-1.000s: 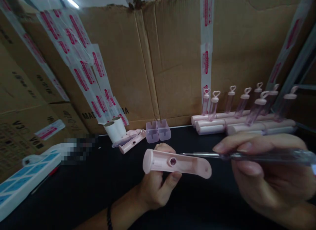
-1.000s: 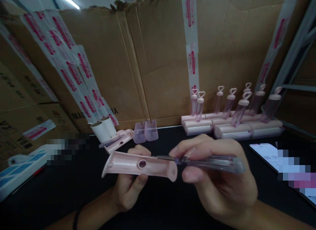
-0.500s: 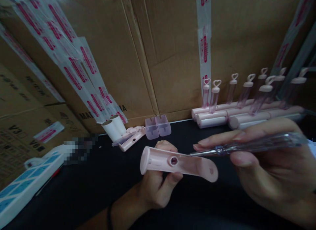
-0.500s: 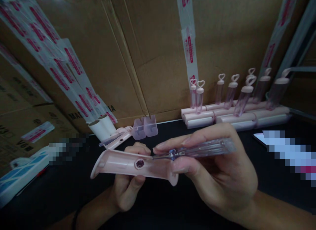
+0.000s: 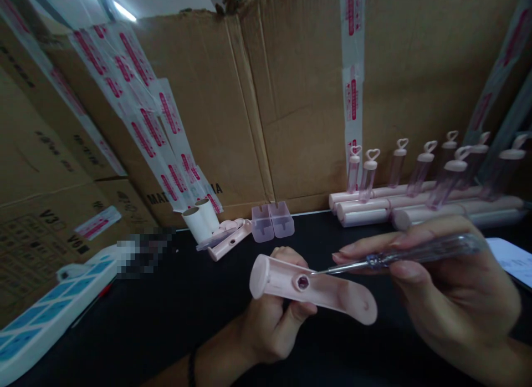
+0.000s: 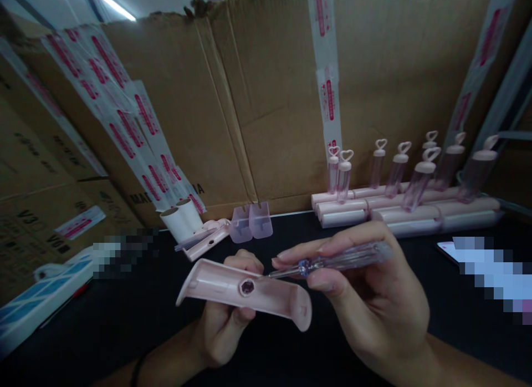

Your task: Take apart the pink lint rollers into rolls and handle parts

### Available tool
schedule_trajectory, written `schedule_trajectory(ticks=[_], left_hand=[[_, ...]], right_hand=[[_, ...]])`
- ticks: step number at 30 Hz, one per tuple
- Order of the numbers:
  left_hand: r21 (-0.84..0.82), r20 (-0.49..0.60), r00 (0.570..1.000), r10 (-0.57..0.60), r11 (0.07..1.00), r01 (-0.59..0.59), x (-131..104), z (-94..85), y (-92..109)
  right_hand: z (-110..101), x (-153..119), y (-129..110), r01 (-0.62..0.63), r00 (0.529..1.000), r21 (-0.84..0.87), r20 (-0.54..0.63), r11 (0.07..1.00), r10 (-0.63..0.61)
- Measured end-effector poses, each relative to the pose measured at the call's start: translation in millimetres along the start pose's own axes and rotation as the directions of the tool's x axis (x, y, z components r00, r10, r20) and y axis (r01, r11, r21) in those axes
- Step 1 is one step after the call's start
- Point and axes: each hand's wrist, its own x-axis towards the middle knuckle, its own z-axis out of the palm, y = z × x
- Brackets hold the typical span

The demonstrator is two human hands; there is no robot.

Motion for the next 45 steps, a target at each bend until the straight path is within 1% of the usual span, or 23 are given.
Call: schedule_trajectory(ticks=[7,11,16,21,25,33,36,39,42,45], left_hand=[[-0.037,0.009,1.000,0.001,0.999,-0.001,-1,-1.0,0],[-0.076,-0.001,1.000,-0.025,0.997,0.024,-2,0.7,-2],[-0.089,-0.015,1.000,-0.013,0.996,0.012,-2,3.2,-4],[-0.092,0.032,0.999,0.003,0.996,0.000,1,2.6,-6],[-0.092,0.036,0.999,-0.009,0.996,0.013,0,3.3,-6],[-0.086,0.061,0.998,-0.019,0.996,0.024,-1,2.4,-7],[-0.086,0.063,0.998,-0.016,0.996,0.021,0,2.0,-7],[-0.078,0.040,0.999,-0.035,0.996,0.038,1,1.8,-6],[-0.050,0.015,1.000,-0.018,0.999,0.019,2,1.2,-5],[-0.014,0.024,1.000,0.019,1.000,-0.018,1,0.2,-4]], right_hand=[[1,2,2,-0.016,1.000,0.064,0.004,0.998,0.016],[-1,3,3,-0.047,0.999,0.089,0.032,0.995,0.044],[-1,6,1,-0.146,0.988,0.145,0.065,0.978,0.138],[-2,10,4,-0.241,0.970,0.210,0.091,0.948,0.226],[-4,11,7,-0.259,0.964,0.239,0.121,0.936,0.236],[-6,13,13,-0.297,0.954,0.290,0.136,0.910,0.268],[-5,14,13,-0.285,0.958,0.292,0.128,0.913,0.258],[-4,13,11,-0.250,0.968,0.270,0.109,0.930,0.228],[-3,10,7,-0.161,0.986,0.199,0.074,0.967,0.149],[-3,7,3,-0.063,0.996,0.124,0.066,0.990,0.055]])
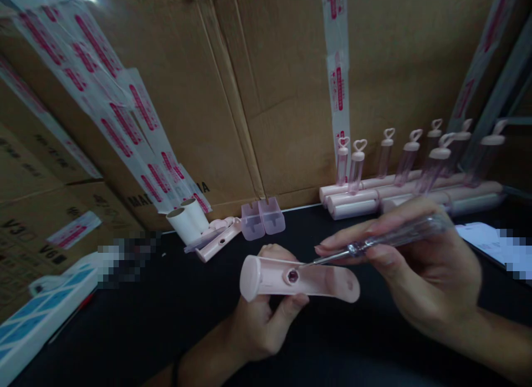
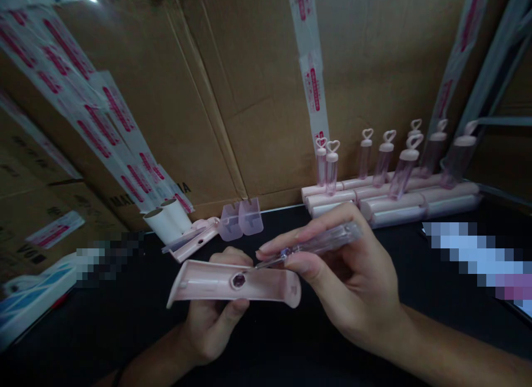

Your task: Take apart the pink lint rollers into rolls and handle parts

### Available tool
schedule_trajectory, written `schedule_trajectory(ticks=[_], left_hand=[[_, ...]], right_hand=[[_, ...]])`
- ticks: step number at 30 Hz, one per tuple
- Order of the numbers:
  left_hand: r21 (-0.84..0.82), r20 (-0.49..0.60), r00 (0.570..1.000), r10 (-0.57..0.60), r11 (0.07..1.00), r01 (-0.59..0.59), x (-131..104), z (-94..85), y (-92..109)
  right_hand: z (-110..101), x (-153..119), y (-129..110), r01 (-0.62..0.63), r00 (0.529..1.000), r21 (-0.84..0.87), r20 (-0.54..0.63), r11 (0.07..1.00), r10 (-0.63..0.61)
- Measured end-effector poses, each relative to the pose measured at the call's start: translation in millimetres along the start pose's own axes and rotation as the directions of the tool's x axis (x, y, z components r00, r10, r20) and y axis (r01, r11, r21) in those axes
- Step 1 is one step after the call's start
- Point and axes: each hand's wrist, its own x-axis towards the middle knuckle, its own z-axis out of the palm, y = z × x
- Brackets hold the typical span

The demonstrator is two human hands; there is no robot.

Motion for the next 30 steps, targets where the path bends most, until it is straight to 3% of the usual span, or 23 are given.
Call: schedule_trajectory(ticks=[5,12,19,30], left_hand=[[-0.006,-0.011,1.000,0.007,1.000,-0.007,-1.9,0.0,1.4],[-0.058,-0.007,0.995,-0.099,0.993,0.099,-0.1,0.1,3.1],[-0.022,-0.006,0.996,-0.092,0.996,0.092,2.8,0.7,8.6],[-0.016,0.008,0.990,-0.143,0.990,0.143,-2.9,-2.3,9.7]], right_hand=[[-0.2,0.8,0.3,0.010,1.000,0.001,0.018,1.000,-0.010],[-5.9,0.0,7.4,0.053,0.998,-0.074,0.019,0.996,-0.052],[-8.0,-3.2,7.9,0.005,1.000,-0.093,0.013,0.996,-0.004],[-5.3,-8.2,0.9,0.036,0.999,-0.117,0.009,0.992,-0.035]])
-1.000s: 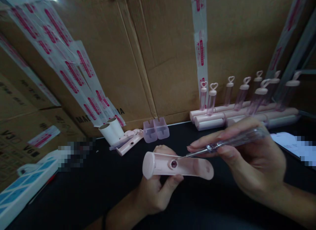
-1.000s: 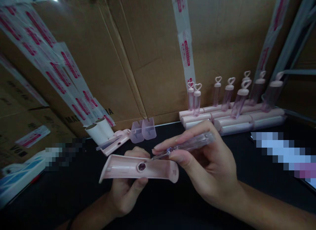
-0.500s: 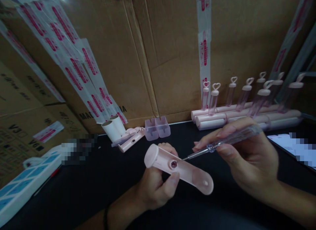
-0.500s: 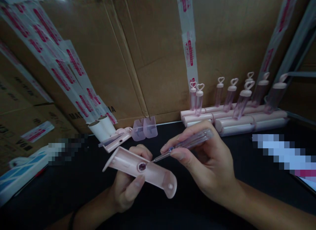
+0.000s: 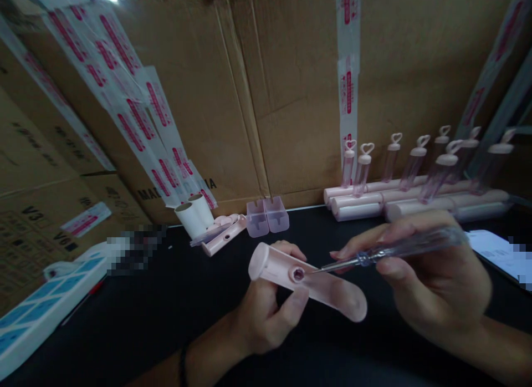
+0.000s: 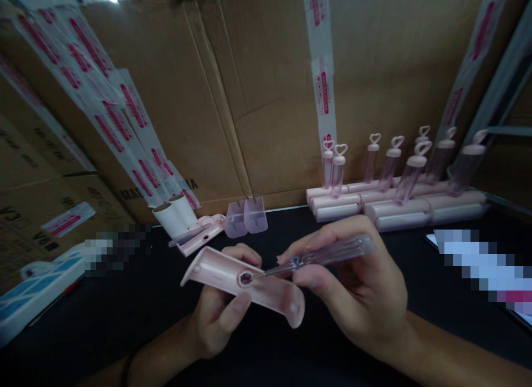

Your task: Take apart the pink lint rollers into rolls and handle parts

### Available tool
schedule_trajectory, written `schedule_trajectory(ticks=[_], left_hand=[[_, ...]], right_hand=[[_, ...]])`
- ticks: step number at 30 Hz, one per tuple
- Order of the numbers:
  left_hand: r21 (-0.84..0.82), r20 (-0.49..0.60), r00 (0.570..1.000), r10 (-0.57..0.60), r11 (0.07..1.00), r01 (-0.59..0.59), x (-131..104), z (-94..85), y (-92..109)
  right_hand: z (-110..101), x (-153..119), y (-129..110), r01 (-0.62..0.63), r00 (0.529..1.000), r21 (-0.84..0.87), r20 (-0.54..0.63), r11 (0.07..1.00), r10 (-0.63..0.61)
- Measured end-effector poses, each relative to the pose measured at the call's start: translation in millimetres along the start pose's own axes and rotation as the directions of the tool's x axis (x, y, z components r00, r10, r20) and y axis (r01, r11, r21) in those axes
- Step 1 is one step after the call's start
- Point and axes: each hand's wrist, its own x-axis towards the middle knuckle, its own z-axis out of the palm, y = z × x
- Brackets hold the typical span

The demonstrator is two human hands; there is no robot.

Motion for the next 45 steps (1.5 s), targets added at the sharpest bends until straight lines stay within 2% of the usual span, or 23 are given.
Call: schedule_trajectory(ticks=[3,11,15,20,23,27,33,39,45], left_hand=[[0.060,-0.043,0.999,0.003,0.998,-0.001,1,-1.1,1],[0.050,-0.131,0.981,0.139,0.990,-0.134,11,2.3,2],[0.010,-0.144,0.981,0.133,0.991,-0.133,10,3.9,0],[-0.016,-0.099,0.992,0.082,0.996,-0.084,6,3.0,-2],[-0.025,-0.080,0.995,0.057,0.998,-0.059,5,2.2,-2],[-0.046,-0.068,0.994,0.090,0.995,-0.093,4,2.6,-1],[-0.055,-0.045,0.995,0.090,0.994,-0.093,5,3.5,3],[-0.038,-0.033,0.995,0.090,0.995,-0.091,6,2.8,4],[-0.005,-0.058,0.994,0.090,0.996,-0.091,6,2.7,4]], right_hand=[[-1,-2,-3,0.048,0.999,-0.036,-0.009,0.998,-0.049],[2,-1,-4,0.083,0.995,-0.016,-0.046,0.996,-0.083],[3,1,-2,0.043,0.999,0.008,-0.025,0.999,-0.043],[2,2,-1,-0.032,0.999,0.101,-0.003,0.994,0.033],[1,0,-2,-0.005,1.000,0.088,0.024,0.996,0.003],[0,-5,-2,0.009,0.996,0.065,0.091,0.998,-0.015],[2,-4,2,-0.093,0.993,0.069,0.082,0.993,0.087],[2,5,8,-0.280,0.959,0.215,0.111,0.936,0.261],[3,7,8,-0.284,0.958,0.238,0.114,0.929,0.264]])
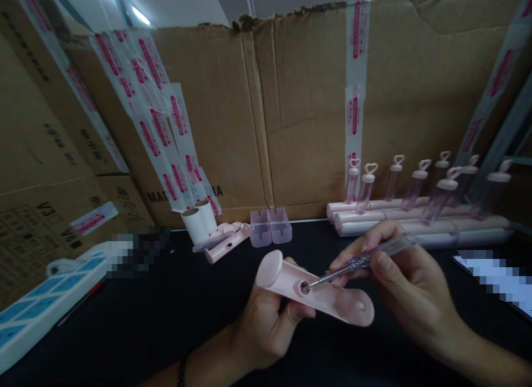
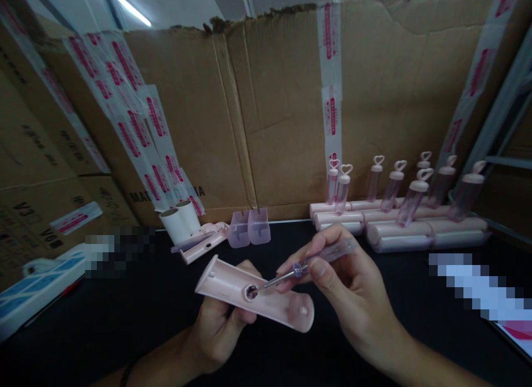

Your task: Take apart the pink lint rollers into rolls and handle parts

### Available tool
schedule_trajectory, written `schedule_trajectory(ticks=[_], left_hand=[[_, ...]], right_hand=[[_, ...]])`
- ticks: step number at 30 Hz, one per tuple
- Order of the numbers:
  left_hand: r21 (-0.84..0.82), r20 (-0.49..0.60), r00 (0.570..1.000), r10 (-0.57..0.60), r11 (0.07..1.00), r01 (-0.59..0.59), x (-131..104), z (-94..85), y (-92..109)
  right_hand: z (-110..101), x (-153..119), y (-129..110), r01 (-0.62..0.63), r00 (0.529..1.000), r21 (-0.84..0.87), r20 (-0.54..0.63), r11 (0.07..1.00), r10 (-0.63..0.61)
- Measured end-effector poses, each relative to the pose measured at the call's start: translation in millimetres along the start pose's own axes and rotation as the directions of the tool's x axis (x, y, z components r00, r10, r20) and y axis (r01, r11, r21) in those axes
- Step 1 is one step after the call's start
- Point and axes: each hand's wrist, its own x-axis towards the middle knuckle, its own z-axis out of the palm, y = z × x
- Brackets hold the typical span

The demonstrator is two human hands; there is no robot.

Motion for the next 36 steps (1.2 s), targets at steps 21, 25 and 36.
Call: schedule_trajectory(ticks=[21,25,36], left_hand=[[0.201,-0.025,0.994,0.108,0.974,-0.101,7,2.1,2],[0.182,-0.027,0.991,0.128,0.976,-0.121,9,2.5,4],[0.167,0.052,0.990,0.130,0.976,-0.137,5,1.6,2]], right_hand=[[-3,-10,-6,0.380,0.906,-0.286,0.307,0.880,-0.292],[-4,-11,-5,0.360,0.923,-0.290,0.251,0.887,-0.293],[0,-11,-3,0.136,0.985,-0.204,0.136,0.969,-0.109]])
